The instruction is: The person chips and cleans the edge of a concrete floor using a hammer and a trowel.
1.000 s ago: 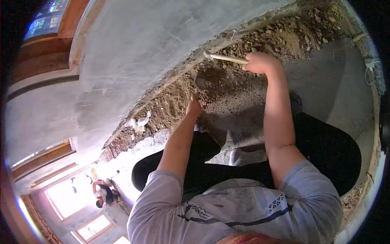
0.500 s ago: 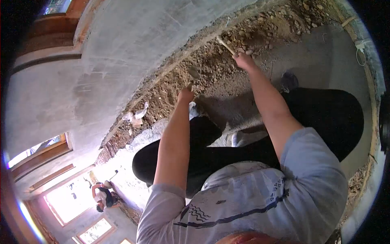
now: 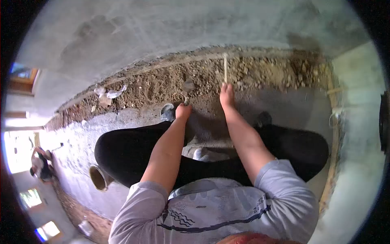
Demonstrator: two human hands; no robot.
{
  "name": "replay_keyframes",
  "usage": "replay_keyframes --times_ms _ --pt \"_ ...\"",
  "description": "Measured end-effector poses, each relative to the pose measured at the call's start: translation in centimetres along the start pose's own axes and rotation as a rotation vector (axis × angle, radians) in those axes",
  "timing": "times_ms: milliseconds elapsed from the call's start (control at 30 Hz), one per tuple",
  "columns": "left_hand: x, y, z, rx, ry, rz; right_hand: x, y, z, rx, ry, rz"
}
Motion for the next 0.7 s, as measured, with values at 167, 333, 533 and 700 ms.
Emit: replay_keyframes --times_ms 167,333,533,700 --pt "0.3 0.1 -2.0 -0.283 -0.146 0.044 1.4 3.3 -8.5 -0.29 0.095 0.15" --pt "-2.4 -0.2 -7.4 -0.488 -0.185 0.064 1.4 -0.3 -4.0 -0.346 0.005 0.082" --pt "-1.6 4.2 -9.2 -0.68 -0.266 0.084 1.6 -1.5 -1.8 -0.029 -0.113 -0.03" --pt "0.1 8.2 -9.8 -0.505 -0.133 0.121 2.1 2.2 -9.7 -0.382 0.177 0.218"
Point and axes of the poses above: each hand's wrist, its own x-axis towards the middle knuckle, its own y-axis out of the palm, z = x × y, the point moved 10 cm from there along x, towards the middle knuckle, and after that the axes turned 5 degrees about x, right-handed, at the moved point
